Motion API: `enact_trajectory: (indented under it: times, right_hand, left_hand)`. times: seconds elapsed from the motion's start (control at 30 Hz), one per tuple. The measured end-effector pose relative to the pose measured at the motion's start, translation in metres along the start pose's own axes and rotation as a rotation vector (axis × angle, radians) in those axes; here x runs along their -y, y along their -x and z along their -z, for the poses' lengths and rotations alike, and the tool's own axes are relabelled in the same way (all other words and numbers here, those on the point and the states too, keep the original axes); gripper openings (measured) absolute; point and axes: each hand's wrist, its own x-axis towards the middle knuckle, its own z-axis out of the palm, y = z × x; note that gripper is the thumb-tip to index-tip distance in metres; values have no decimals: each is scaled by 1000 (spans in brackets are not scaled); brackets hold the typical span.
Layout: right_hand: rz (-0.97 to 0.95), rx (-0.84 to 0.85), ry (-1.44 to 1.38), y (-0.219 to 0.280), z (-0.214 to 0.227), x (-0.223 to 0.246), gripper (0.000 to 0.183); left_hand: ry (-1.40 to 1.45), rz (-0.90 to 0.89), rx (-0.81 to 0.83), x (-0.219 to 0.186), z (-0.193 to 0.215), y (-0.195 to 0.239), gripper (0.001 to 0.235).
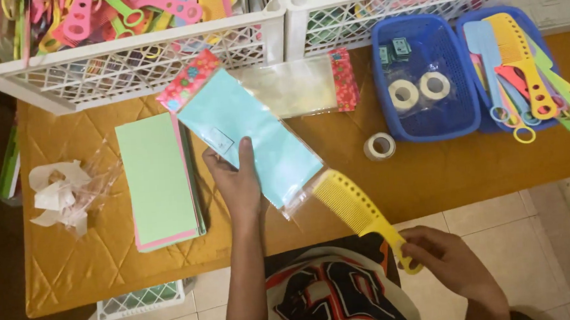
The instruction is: The person packages small paper cards and plastic toys into clear plastic bags, securing them with tape.
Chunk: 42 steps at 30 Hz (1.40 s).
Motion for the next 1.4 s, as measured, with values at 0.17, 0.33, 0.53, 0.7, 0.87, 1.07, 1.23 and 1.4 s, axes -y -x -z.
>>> enact_trajectory:
  times: [0.17, 0.33, 0.53, 0.7, 0.87, 1.07, 1.23, 1.4]
  right_hand:
    - [142, 66, 11, -10, -18, 9, 31]
    - [153, 104, 47, -13, -24, 26, 33]
    - [199, 106, 60, -13, -25, 26, 33]
    - [288, 65, 41, -20, -29, 16, 34]
    - [312, 20, -72, -38, -65, 19, 30]
    - [384, -26, -303, -42, -98, 52, 36]
    - [440, -38, -450, -58, -113, 43, 38]
    - [430, 66, -463, -30, -96, 48, 36]
  left_hand:
    - [-54, -163, -21, 23, 5, -6, 40]
    - [-66, -282, -7, 31, 5, -8, 38]
    - [-23, -337, -53, 30, 4, -3, 47]
    - [-36, -351, -3, 26, -1, 4, 37]
    - [-114, -267, 85, 43, -9, 12, 32]
    - [-116, -295, 183, 37, -13, 23, 32]
    - [-159, -157, 235, 15, -12, 30, 33]
    - [-159, -143, 189, 4, -6, 27, 32]
